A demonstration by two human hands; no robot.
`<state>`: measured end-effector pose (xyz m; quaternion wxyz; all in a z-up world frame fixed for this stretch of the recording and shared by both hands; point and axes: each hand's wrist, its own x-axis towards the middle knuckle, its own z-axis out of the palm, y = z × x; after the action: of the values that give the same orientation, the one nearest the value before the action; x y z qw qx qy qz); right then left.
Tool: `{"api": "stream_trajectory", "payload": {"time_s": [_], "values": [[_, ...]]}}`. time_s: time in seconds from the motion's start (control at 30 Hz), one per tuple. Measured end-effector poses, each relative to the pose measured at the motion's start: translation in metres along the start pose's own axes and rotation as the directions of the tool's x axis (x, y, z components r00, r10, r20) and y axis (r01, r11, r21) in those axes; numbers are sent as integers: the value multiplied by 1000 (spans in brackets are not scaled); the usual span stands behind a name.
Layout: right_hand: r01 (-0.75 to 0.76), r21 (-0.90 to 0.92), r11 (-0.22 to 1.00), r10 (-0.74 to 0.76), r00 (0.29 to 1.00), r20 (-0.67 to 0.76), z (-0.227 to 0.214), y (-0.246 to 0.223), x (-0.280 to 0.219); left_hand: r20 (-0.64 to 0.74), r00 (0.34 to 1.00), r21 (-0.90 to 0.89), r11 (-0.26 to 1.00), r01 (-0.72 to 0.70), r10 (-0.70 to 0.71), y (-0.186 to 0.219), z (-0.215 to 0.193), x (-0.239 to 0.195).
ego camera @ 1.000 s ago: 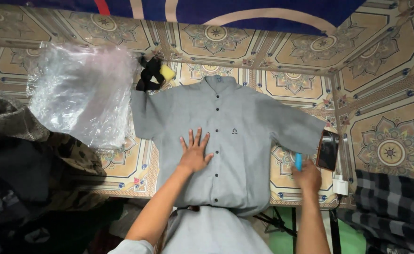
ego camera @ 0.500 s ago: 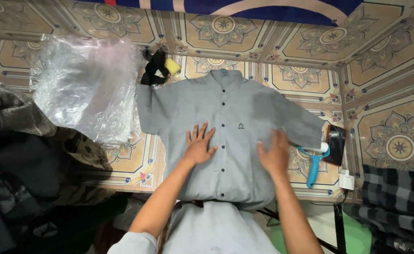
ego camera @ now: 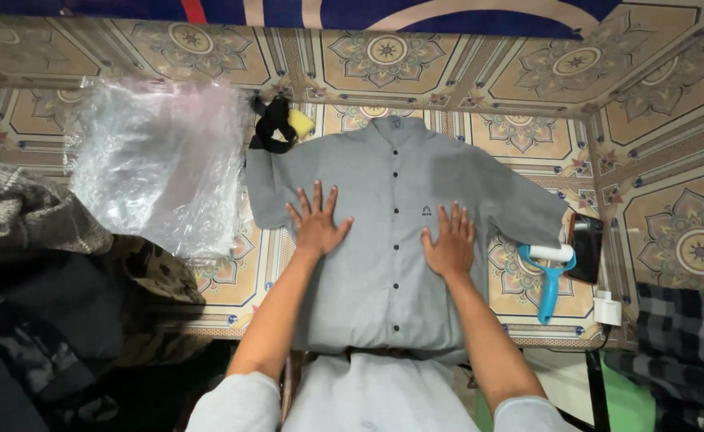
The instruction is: The person lays a gray shirt on a table, buttons it, and uses a lint roller to clean the surface. They then unbutton the shirt, flip it over, and continue rolling the other side before buttoning it again.
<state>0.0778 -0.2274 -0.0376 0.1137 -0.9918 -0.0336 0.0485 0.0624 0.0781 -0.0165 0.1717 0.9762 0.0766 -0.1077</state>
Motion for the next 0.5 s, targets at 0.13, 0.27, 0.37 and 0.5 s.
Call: {"api": "stream_trajectory", "payload": {"time_s": [0.13, 0.27, 0.37, 0.5], "values": [[0, -15, 1000, 0, 1000, 24, -1, 5, 15, 21, 1000, 37, 999, -22, 21, 3, 3, 18], [3, 0, 1000, -3, 1000, 10, -5, 3, 24, -48, 999, 72, 997, -7, 10, 7, 1, 24], [-11, -2, 1000, 11, 1000, 27, -10, 2, 26, -82, 996, 96, 995, -23, 31, 7, 4, 29], [-24, 6, 1000, 24, 998, 63, -15, 1, 23, -94, 994, 136, 990, -38, 51, 2, 13, 37]]}}
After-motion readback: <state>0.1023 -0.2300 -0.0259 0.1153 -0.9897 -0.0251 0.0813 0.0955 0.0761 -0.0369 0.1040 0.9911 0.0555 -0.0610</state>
